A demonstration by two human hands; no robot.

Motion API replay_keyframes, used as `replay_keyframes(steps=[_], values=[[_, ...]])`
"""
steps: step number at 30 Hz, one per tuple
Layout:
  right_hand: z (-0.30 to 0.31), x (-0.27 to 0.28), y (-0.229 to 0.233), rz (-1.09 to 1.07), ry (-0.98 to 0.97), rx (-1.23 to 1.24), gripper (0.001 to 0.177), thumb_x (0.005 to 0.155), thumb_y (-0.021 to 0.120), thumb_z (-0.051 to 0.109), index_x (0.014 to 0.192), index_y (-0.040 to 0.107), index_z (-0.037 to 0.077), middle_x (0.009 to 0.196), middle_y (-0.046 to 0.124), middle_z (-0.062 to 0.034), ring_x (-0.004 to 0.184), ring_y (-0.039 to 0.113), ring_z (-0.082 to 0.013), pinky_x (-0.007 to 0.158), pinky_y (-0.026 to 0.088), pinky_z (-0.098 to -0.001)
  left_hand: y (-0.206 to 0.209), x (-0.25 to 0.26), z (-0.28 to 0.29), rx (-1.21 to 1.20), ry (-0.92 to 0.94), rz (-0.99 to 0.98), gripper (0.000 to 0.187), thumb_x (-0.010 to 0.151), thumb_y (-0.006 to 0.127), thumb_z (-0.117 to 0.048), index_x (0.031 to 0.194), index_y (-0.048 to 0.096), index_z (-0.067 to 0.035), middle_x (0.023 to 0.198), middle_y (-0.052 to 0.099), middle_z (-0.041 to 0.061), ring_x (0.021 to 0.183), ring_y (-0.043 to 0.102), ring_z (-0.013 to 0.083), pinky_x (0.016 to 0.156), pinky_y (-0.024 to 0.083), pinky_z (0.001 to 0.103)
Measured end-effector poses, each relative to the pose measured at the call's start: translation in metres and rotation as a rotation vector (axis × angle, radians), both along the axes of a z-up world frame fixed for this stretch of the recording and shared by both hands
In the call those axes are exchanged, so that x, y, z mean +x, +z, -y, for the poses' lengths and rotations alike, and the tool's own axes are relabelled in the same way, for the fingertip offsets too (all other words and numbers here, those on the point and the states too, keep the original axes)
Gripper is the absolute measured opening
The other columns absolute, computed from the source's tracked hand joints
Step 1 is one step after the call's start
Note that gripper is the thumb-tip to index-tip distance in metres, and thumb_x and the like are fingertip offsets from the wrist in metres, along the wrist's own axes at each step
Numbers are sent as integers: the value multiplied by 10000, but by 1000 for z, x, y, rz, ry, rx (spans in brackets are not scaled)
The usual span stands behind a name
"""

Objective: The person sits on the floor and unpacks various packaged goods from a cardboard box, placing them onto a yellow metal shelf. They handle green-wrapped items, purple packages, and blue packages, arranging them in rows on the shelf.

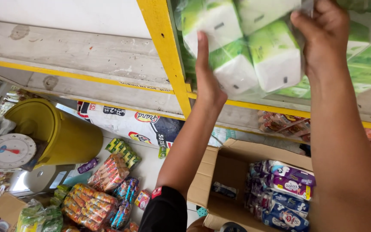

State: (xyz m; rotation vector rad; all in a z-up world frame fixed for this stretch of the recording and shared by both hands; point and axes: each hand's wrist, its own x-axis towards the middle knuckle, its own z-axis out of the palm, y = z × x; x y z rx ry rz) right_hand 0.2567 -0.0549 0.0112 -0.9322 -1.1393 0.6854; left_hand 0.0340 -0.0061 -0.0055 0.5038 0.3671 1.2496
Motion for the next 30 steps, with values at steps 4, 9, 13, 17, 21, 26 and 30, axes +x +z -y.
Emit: replay_keyframes(steps=[4,9,13,17,21,26,30], values=[[15,-9,36,72,-41,-40,238,1074,672,61,1303,656,-1,1164,726,-43,1028,676,-131,924,540,-284,4,-1,-7,-47,-296,95,675,982,588,-564,1441,506,-76,1240,659,135,1070,678,287,942,565,461],[61,-11,47,507,-290,-336,646,1102,646,467,1630,517,117,1055,642,-92,930,528,-139,866,469,-315,-14,12,-3,-74,-295,190,460,1007,634,-417,1304,619,-67,1186,690,101,1071,689,254,960,559,420],[74,-30,42,727,-283,-168,806,983,791,375,1548,411,-57,1333,621,-146,1194,616,-243,995,483,-376,-18,28,11,-122,-261,251,440,996,616,-421,1274,611,-80,1157,683,96,1050,690,258,935,560,428],[69,-27,43,270,-269,-104,498,947,816,270,1323,594,31,1225,707,-53,1152,694,-183,1039,583,-333,-20,49,19,-111,-238,346,461,1002,605,-447,1298,597,-94,1189,666,84,1087,664,267,969,530,428],[63,4,26,193,-101,63,318,980,834,135,1219,650,35,1139,697,-63,1006,649,-144,932,530,-284,-54,74,11,-117,-144,339,477,1001,603,-448,1324,583,-97,1225,648,62,1137,635,256,1014,498,414],[74,-6,15,204,-182,203,340,955,824,113,1228,631,54,1146,678,-38,1046,645,-125,948,522,-270,-47,59,16,-91,-224,279,478,999,627,-423,1327,579,-79,1224,648,73,1139,634,256,1024,500,411],[70,4,1,151,-244,254,313,967,830,51,1197,618,32,1135,631,-40,991,604,-128,925,507,-272,-23,40,22,-44,-262,93,496,989,662,-399,1330,582,-48,1202,665,96,1112,641,256,1004,504,418]])
